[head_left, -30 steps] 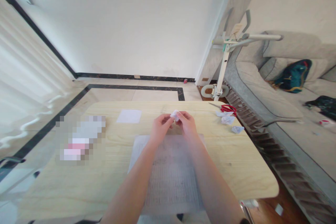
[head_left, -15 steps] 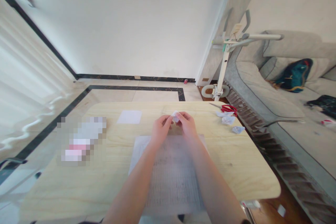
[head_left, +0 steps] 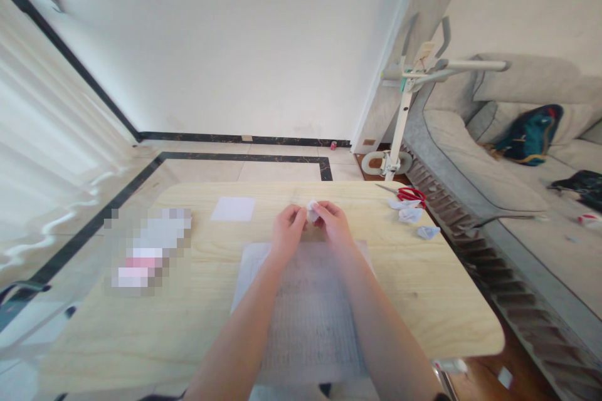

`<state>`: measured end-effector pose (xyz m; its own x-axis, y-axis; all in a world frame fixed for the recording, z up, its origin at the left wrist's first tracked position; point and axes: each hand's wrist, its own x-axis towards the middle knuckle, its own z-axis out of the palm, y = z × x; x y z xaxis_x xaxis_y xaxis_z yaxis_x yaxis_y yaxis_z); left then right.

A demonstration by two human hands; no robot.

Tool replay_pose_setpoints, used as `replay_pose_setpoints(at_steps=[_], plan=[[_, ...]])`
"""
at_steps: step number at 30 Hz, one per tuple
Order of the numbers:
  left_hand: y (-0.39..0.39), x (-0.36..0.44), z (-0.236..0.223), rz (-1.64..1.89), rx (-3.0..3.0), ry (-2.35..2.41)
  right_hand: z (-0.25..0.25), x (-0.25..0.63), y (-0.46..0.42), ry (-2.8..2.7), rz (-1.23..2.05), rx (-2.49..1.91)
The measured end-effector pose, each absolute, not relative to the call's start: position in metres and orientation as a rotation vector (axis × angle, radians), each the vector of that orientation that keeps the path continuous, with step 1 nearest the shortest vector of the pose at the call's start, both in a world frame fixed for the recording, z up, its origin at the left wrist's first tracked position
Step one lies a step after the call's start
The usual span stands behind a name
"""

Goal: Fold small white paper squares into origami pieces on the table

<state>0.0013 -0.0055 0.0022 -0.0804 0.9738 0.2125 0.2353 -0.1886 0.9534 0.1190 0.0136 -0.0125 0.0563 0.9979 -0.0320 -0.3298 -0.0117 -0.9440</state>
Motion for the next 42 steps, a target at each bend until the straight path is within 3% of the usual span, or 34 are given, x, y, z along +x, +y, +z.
replay_pose_setpoints(at_steps=[42], plan=[[0.0021, -0.0022, -0.0011, 1.363, 1.223, 1.313, -0.0149, 0.1182, 0.0165, -0.928, 1.304, -0.973]])
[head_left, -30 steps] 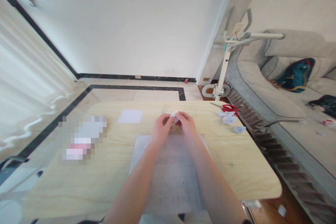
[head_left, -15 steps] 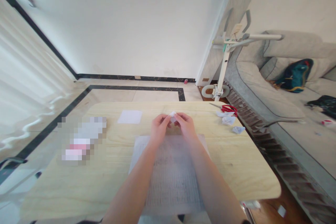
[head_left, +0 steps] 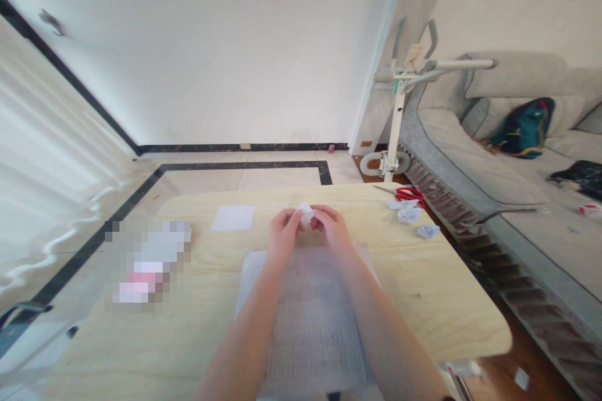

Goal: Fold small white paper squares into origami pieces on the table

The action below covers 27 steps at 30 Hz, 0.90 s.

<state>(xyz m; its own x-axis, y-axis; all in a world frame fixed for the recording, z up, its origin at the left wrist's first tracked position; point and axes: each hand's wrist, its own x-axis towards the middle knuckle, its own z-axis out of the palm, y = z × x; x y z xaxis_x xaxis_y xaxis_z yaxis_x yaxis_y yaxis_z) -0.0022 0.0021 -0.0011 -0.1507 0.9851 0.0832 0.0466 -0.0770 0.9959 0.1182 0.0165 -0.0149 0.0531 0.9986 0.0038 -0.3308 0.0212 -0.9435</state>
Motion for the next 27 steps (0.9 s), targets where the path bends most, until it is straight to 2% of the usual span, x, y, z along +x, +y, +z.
replay_pose_setpoints(at_steps=[8, 27], plan=[[0.0025, -0.0001, -0.0001, 1.339, 1.248, 1.31, -0.011, 0.1187, 0.014, -1.168, 1.144, -1.112], [0.0016, -0.0033, 0.0012, 1.329, 1.294, 1.308, -0.0107, 0.1195, 0.0138, -1.292, 1.103, -1.152]])
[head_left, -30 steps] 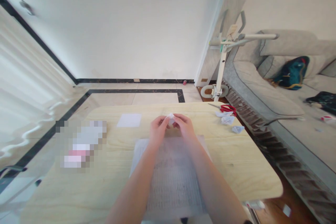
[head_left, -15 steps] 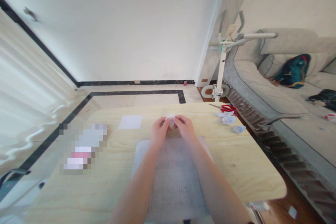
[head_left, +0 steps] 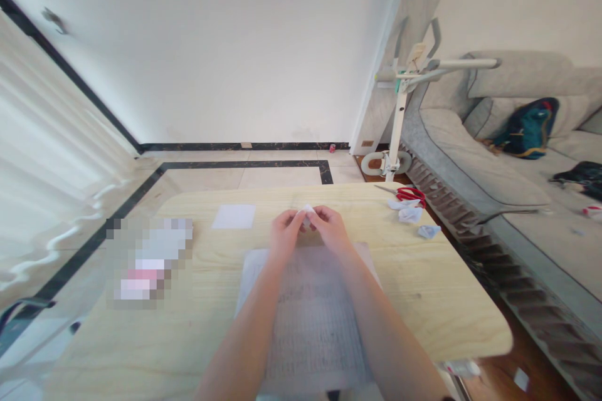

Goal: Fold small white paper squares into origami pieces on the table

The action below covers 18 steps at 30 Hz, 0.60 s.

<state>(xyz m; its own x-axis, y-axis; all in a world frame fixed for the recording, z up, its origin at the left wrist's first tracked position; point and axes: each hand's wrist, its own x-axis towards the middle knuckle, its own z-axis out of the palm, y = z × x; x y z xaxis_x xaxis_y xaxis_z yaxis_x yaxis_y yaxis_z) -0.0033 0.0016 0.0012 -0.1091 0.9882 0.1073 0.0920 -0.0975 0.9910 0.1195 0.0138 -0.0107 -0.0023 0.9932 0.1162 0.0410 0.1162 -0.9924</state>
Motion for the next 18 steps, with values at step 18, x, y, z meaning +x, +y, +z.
replay_pose_setpoints(at_steps=[18], plan=[[-0.0012, -0.0013, 0.0054, 1.374, 1.288, 1.338, -0.0095, 0.1191, 0.011, -1.302, 1.105, -1.132]])
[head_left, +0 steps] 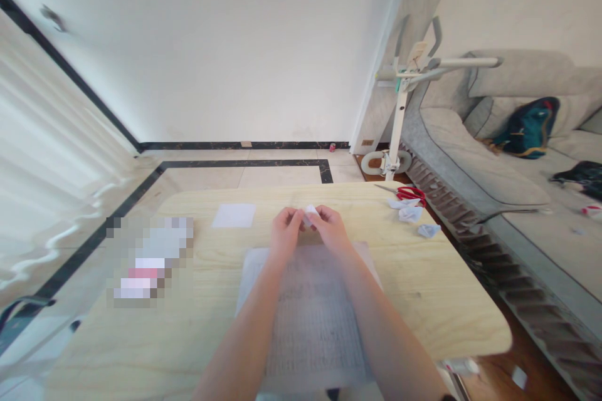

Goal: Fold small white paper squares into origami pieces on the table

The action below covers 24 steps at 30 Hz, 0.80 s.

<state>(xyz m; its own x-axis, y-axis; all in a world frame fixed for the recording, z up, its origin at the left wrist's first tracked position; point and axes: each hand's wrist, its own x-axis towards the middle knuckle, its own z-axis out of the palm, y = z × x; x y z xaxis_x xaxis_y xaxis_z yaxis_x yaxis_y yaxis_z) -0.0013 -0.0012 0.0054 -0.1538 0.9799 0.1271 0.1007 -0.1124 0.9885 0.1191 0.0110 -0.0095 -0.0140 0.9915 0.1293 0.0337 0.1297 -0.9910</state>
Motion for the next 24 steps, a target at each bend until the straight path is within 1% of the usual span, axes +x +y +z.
replay_pose_setpoints(at_steps=[5, 11, 17, 24], plan=[[-0.0006, -0.0007, 0.0056, 1.346, 1.263, 1.287, -0.0087, 0.1182, 0.0102, -1.257, 1.131, -1.106], [0.0024, -0.0021, 0.0006, 1.422, 1.208, 1.31, -0.008, 0.117, 0.0105, -1.187, 1.188, -1.102], [0.0012, -0.0011, 0.0005, 1.39, 1.171, 1.26, -0.0068, 0.119, 0.0114, -1.177, 1.141, -1.061], [0.0014, -0.0013, -0.0001, 1.402, 1.201, 1.247, -0.0094, 0.1188, 0.0111, -1.177, 1.177, -1.027]])
